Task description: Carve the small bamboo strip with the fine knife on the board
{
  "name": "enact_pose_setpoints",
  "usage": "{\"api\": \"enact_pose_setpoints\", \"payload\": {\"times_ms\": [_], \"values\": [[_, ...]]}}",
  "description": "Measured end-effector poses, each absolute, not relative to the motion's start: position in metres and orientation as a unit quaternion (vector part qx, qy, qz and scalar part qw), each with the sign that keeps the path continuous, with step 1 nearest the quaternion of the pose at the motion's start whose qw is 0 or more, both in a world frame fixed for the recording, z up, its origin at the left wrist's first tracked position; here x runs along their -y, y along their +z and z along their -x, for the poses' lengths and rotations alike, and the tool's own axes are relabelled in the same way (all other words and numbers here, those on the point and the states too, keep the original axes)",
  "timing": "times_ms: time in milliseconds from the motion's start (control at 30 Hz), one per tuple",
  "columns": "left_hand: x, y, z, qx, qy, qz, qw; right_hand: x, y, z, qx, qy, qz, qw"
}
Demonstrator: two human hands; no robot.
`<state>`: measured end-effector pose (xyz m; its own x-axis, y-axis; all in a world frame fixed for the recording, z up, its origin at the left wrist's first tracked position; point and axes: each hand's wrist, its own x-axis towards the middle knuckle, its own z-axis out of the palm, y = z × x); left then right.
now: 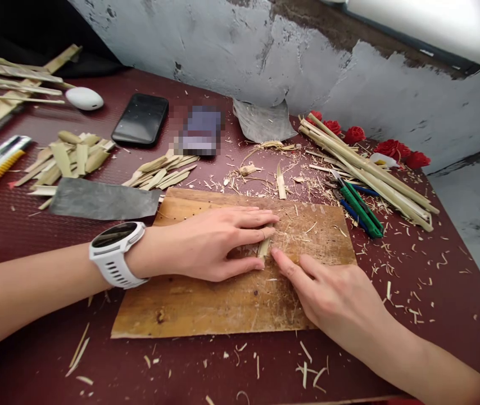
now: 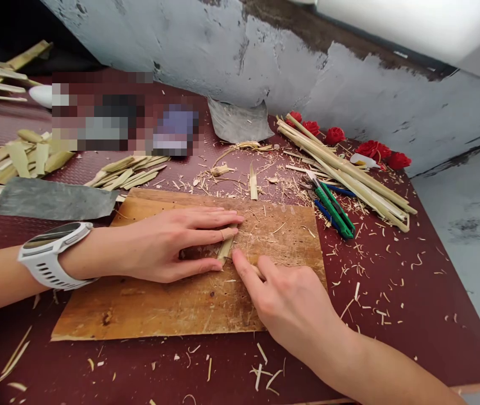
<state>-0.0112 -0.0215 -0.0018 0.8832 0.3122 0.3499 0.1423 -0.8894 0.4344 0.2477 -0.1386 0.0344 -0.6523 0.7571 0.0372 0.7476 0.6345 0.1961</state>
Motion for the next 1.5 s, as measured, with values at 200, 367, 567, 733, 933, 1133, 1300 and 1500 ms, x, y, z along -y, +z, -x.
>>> {"api": "enact_pose_setpoints", "payload": {"times_ms": [200,367,567,733,933,1133,1300,1500], "values": [[0.02,-0.002,0.011,-0.118,0.204,-0.949,0.209,0.143,0.033,-0.247,-0.899,0.104,-0.423,0.039],[0.019,-0.001,0.012,-0.113,0.201,-0.95,0.209,0.142,0.031,-0.248,-0.898,0.107,-0.425,0.035],[0.017,-0.002,0.011,-0.11,0.215,-0.946,0.216,0.135,0.032,-0.25,-0.894,0.074,-0.442,-0.02],[0.017,-0.003,0.012,-0.112,0.212,-0.946,0.218,0.133,0.031,-0.251,-0.898,0.064,-0.435,-0.035],[0.017,-0.003,0.012,-0.102,0.217,-0.947,0.212,0.132,0.029,-0.25,-0.9,0.065,-0.429,-0.035],[0.018,-0.003,0.012,-0.098,0.223,-0.947,0.208,0.132,0.031,-0.252,-0.899,0.058,-0.433,-0.028],[0.017,-0.003,0.011,-0.096,0.228,-0.945,0.213,0.132,0.033,-0.252,-0.899,0.049,-0.433,-0.028],[0.017,-0.003,0.011,-0.091,0.232,-0.945,0.214,0.131,0.031,-0.252,-0.898,0.04,-0.436,-0.042]]}}
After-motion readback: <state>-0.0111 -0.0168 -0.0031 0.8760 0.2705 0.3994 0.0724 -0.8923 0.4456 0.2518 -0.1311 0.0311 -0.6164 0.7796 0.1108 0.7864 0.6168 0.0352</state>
